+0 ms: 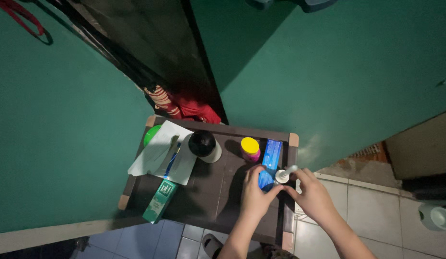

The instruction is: The person picks up various small packets and bottles from a small table and places them into a green wall-mounted basket in the bathroom. They handle items one at a time, including sachets, a pink bottle, and a pump bottle, moving them between the table and the basket.

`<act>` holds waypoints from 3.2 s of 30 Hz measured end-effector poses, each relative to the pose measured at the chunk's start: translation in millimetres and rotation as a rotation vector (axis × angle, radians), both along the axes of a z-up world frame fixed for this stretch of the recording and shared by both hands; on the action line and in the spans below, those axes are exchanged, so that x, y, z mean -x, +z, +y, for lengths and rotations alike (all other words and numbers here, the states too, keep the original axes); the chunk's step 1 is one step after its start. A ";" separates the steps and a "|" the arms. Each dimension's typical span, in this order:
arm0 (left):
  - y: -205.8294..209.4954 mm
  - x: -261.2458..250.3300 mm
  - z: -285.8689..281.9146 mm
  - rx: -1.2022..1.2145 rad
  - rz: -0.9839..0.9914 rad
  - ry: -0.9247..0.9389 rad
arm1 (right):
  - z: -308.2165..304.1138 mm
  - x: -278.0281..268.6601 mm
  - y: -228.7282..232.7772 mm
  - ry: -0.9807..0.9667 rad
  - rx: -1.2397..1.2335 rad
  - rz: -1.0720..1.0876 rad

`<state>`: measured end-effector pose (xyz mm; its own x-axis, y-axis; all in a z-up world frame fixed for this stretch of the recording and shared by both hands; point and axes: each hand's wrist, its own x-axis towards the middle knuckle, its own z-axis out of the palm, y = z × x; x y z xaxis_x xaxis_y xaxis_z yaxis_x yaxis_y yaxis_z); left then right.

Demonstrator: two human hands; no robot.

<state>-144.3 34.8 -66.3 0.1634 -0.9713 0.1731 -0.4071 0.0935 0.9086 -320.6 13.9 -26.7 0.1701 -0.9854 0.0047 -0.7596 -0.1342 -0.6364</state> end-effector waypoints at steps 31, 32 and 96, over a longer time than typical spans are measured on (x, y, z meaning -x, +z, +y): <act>97.8 -255.5 25.0 0.371 -1.012 0.582 | -44.2 -281.7 -17.3 0.424 -0.101 -0.443; 92.3 -257.0 15.5 0.422 -0.983 0.551 | -44.4 -289.9 -19.3 0.426 -0.093 -0.423; 80.2 -123.5 97.3 -0.321 0.818 -0.663 | 61.9 -88.5 177.9 -0.458 0.283 -0.143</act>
<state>-20.8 132.1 13.9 -0.4572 -0.8890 -0.0258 0.3726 -0.2178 0.9021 -232.1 75.8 151.2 -0.2971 -0.9153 0.2719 -0.6895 0.0086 -0.7242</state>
